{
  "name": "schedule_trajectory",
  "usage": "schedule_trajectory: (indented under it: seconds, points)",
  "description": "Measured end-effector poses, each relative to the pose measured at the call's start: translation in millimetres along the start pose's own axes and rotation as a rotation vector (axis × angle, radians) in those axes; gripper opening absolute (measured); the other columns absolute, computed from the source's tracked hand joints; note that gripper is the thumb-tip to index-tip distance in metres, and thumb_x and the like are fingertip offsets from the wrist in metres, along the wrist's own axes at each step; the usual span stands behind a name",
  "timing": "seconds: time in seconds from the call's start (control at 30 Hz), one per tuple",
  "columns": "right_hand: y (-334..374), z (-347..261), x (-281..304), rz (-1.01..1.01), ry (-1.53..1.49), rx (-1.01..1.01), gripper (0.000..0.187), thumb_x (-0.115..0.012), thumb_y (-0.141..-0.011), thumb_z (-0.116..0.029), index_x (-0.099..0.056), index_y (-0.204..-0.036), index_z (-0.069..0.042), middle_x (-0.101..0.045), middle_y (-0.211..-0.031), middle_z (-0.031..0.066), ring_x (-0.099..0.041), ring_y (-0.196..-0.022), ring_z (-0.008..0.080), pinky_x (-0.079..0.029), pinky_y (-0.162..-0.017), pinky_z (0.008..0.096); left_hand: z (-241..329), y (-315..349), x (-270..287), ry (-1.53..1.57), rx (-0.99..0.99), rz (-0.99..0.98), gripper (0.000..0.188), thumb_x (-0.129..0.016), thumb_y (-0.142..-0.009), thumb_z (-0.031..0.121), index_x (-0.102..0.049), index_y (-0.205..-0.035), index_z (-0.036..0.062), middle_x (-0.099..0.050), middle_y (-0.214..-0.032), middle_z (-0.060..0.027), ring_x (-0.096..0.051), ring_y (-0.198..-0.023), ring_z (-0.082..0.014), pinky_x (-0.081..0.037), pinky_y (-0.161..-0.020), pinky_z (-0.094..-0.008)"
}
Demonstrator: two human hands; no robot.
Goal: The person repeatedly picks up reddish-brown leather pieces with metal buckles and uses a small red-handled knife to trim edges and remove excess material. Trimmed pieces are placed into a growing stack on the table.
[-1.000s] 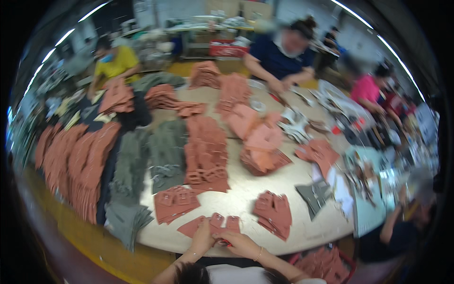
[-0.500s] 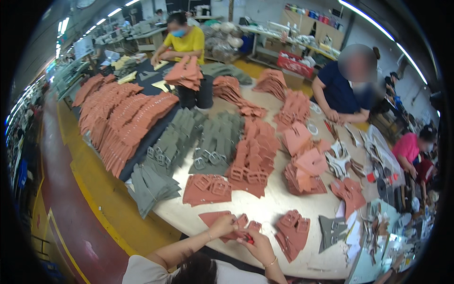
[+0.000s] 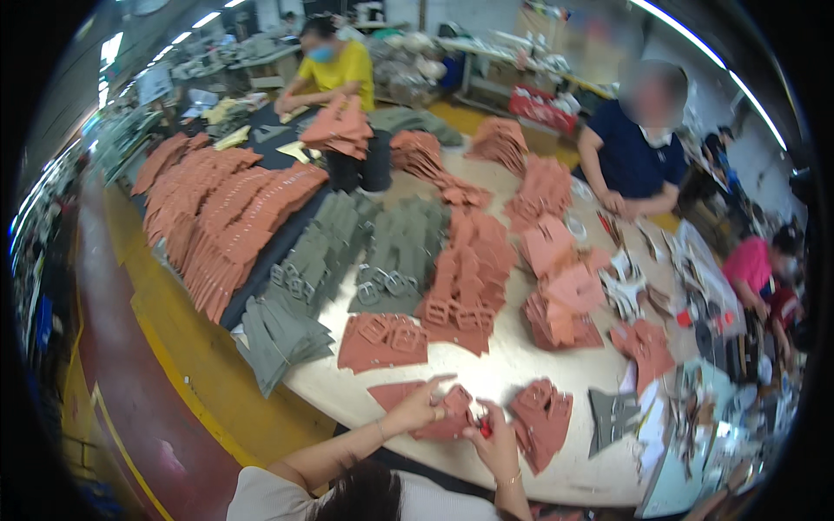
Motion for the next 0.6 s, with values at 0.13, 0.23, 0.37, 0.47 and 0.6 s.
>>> schedule_trajectory:
  seconds: [0.13, 0.23, 0.37, 0.47, 0.6]
  points:
    - [-2.7, -5.3, 8.6, -0.01, 0.027, 0.009, 0.073, -0.079, -0.074, -0.04, -0.047, -0.132, -0.009, -0.061, -0.09, 0.0149, -0.062, -0.079, 0.028, -0.05, -0.07, 0.0352, 12.2, 1.9, -13.7, 0.252, 0.046, -0.163, 0.068, -0.062, -0.08, -0.006, -0.036, -0.142, 0.008, -0.053, -0.126, -0.0143, -0.057, -0.109, -0.0167, -0.05, -0.09, -0.03]
    - [-0.7, -7.7, 13.9, 0.05, -0.1, 0.042, 0.064, -0.076, -0.081, -0.032, -0.046, -0.131, -0.006, -0.058, -0.094, 0.0127, -0.059, -0.08, 0.0218, -0.048, -0.072, 0.0311, 17.1, 7.2, -16.1, 0.261, 0.116, -0.165, 0.065, -0.064, -0.081, -0.004, -0.038, -0.14, 0.0059, -0.054, -0.125, -0.0134, -0.057, -0.11, -0.0173, -0.05, -0.092, -0.0302]
    - [2.0, -8.4, 23.1, 0.163, -0.112, 0.071, 0.05, -0.07, -0.087, -0.024, -0.047, -0.127, -0.003, -0.057, -0.097, 0.0122, -0.057, -0.082, 0.0185, -0.048, -0.073, 0.0291, 29.3, 11.5, -17.7, 0.248, 0.147, -0.171, 0.064, -0.066, -0.082, -0.002, -0.036, -0.139, 0.0042, -0.054, -0.126, -0.0134, -0.056, -0.113, -0.0196, -0.048, -0.096, -0.0325]
    - [1.9, -16.7, 36.5, 0.212, -0.102, 0.125, 0.041, -0.069, -0.087, -0.02, -0.052, -0.119, -0.002, -0.057, -0.095, 0.0097, -0.055, -0.078, 0.0161, -0.047, -0.07, 0.0289, 46.4, 8.6, -16.2, 0.217, 0.11, -0.156, 0.066, -0.068, -0.081, 0.0, -0.036, -0.139, 0.0038, -0.054, -0.125, -0.0137, -0.055, -0.114, -0.0197, -0.047, -0.099, -0.0325]
    - [-3.5, -35.2, 60.0, 0.296, -0.059, 0.18, 0.039, -0.075, -0.08, -0.014, -0.06, -0.114, -0.003, -0.058, -0.092, 0.0068, -0.053, -0.072, 0.0141, -0.045, -0.066, 0.0268, 86.4, 3.5, -14.7, 0.077, -0.067, -0.117, 0.065, -0.066, -0.082, -0.001, -0.036, -0.139, 0.0017, -0.055, -0.125, -0.0131, -0.055, -0.115, -0.0176, -0.046, -0.096, -0.03]
Point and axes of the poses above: each hand's wrist, its own y-axis away from the middle knuckle, its own x-axis out of the back of the hand, z = x × y, the point moved 9 cm from there along -y, towards the middle knuckle
